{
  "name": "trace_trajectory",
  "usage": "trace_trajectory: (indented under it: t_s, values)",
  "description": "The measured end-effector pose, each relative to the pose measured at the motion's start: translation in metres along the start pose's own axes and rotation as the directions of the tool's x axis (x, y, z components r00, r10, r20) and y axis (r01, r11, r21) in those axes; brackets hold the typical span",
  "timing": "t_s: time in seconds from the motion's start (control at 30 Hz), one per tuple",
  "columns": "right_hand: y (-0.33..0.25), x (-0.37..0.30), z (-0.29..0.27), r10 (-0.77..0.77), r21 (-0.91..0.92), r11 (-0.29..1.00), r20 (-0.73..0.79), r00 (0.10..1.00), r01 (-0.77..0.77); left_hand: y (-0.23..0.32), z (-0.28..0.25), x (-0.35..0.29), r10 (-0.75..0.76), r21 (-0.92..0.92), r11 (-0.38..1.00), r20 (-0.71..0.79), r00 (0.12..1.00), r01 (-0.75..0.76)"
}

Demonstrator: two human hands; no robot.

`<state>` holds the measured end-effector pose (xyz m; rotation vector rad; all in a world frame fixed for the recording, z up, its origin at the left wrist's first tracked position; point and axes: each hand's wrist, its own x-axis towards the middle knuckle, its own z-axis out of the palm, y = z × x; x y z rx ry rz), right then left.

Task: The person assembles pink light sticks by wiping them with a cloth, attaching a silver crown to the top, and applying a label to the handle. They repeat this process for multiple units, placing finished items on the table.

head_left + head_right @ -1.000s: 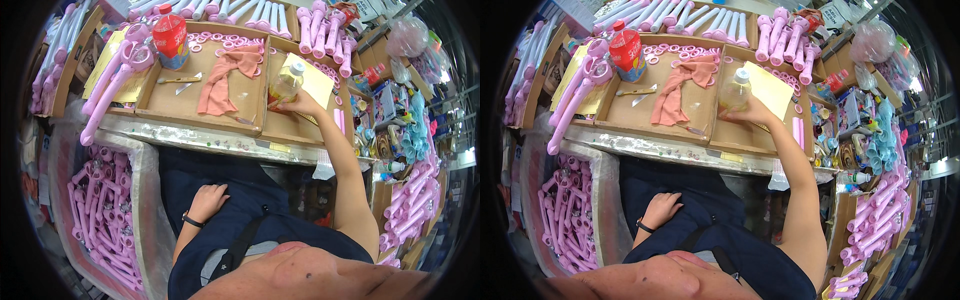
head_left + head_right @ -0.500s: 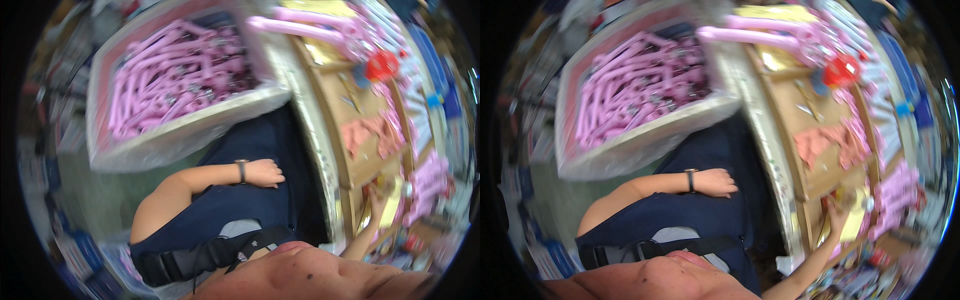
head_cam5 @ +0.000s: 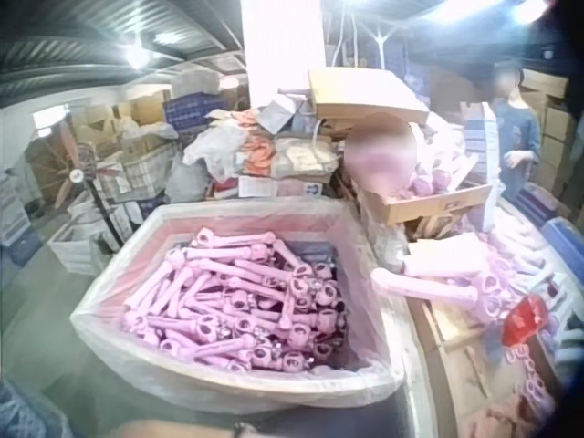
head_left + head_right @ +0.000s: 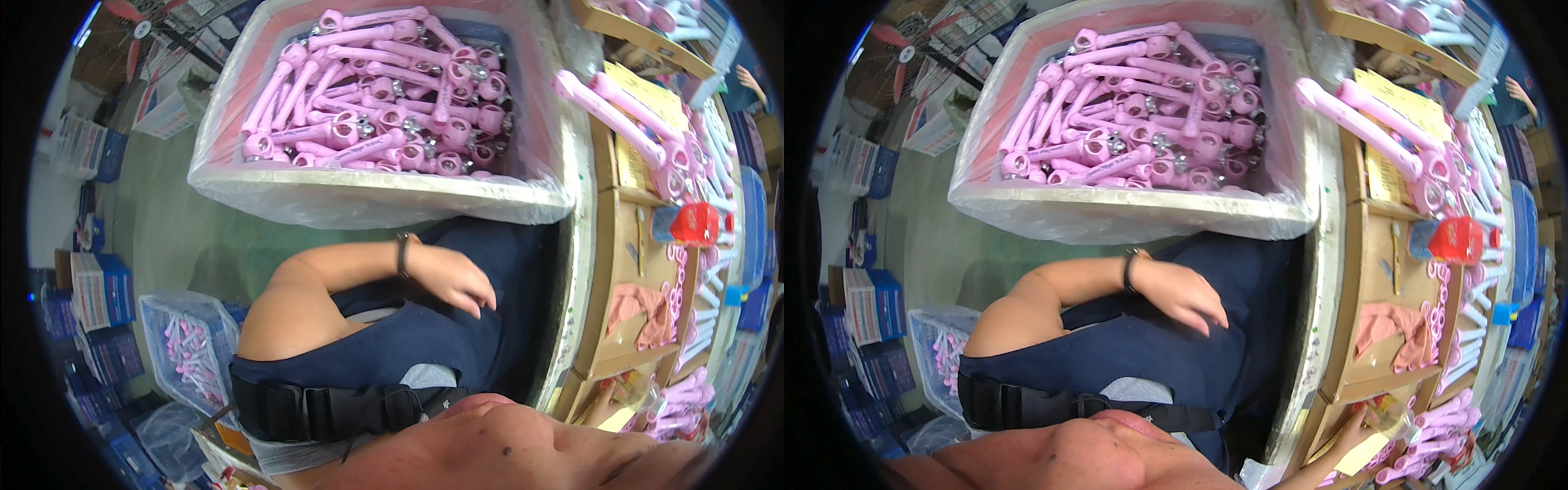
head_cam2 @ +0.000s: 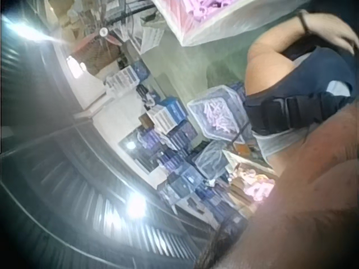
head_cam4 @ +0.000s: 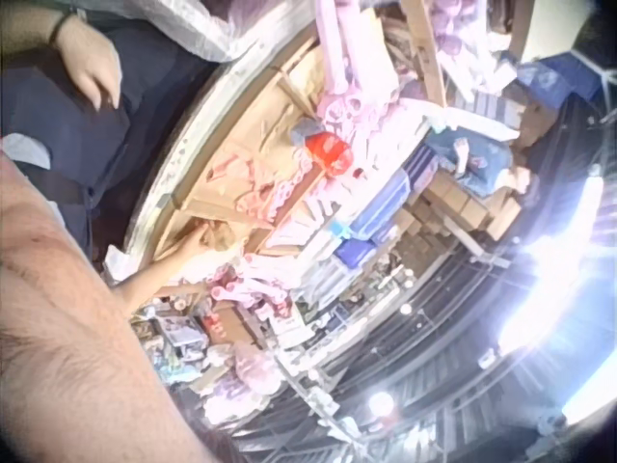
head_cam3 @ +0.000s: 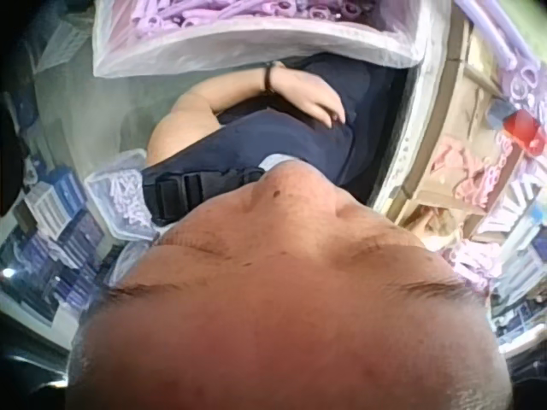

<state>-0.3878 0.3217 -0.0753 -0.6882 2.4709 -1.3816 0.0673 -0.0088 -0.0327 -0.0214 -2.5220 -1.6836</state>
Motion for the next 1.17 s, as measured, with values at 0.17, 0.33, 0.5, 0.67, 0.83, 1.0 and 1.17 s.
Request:
trace_trajectory:
  t_s: [0.17, 0.33, 0.5, 0.67, 0.83, 1.0, 1.17]
  values:
    - [0.033, 0.009, -0.014, -0.081, -0.288, 0.957, -0.129, 0.988, 0.040, -0.017, -0.132, -0.151, -0.215, -0.409, 0.904, -0.686, 0.695, -0.125]
    - [0.035, -0.007, -0.029, -0.277, -0.629, 0.770, -0.182, 0.943, 0.105, -0.124, -0.233, -0.360, -0.520, -0.282, 0.424, -0.854, -0.024, 0.861]
    - [-0.014, -0.057, -0.057, -0.234, -0.605, 0.796, -0.327, 0.916, -0.013, -0.184, -0.213, -0.521, -0.459, -0.323, -0.113, -0.821, -0.338, 0.939]
    - [-0.055, -0.094, -0.045, -0.244, -0.512, 0.854, -0.545, 0.802, -0.088, -0.205, -0.209, -0.546, -0.541, -0.186, 0.058, -0.832, -0.125, 0.981]
    - [-0.127, -0.105, 0.022, -0.198, -0.296, 0.955, -0.589, 0.783, 0.019, -0.213, -0.208, -0.558, -0.614, -0.146, 0.226, -0.789, 0.024, 0.963]
    - [-0.179, -0.041, 0.107, -0.468, -0.438, 0.811, -0.087, 0.879, 0.389, -0.226, -0.252, -0.524, -0.665, -0.499, 0.620, -0.744, 0.069, 0.605]
    - [-0.169, 0.041, 0.154, -0.163, -0.583, 0.716, 0.396, 0.903, 0.385, -0.216, -0.233, -0.460, -0.366, -0.262, 0.795, -0.926, 0.089, 0.546]
